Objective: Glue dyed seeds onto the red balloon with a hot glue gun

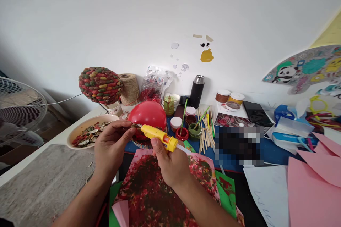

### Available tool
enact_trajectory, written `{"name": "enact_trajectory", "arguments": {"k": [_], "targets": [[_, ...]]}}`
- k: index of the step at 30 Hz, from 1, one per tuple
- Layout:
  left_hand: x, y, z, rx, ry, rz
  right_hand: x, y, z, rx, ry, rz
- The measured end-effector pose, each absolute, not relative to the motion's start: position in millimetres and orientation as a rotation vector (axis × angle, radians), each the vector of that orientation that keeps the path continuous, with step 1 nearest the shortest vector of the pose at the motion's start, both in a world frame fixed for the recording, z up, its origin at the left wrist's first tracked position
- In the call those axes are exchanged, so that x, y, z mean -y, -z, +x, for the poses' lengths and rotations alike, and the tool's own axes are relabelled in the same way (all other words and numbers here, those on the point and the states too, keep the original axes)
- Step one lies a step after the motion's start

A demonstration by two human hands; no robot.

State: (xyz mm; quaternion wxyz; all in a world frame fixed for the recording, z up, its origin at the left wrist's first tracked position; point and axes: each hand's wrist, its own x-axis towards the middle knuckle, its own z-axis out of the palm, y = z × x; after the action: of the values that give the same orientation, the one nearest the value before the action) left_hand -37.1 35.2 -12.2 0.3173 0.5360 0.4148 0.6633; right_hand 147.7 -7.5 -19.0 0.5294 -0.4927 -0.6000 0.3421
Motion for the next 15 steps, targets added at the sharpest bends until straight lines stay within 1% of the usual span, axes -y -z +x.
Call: {"name": "enact_trajectory", "arguments": {"k": [15], "targets": [[-37.1, 17.6, -40.4, -1.097, -1.781, 1.414, 6.8, 21.9, 149.1, 1.427, -0.822, -1.203]]}}
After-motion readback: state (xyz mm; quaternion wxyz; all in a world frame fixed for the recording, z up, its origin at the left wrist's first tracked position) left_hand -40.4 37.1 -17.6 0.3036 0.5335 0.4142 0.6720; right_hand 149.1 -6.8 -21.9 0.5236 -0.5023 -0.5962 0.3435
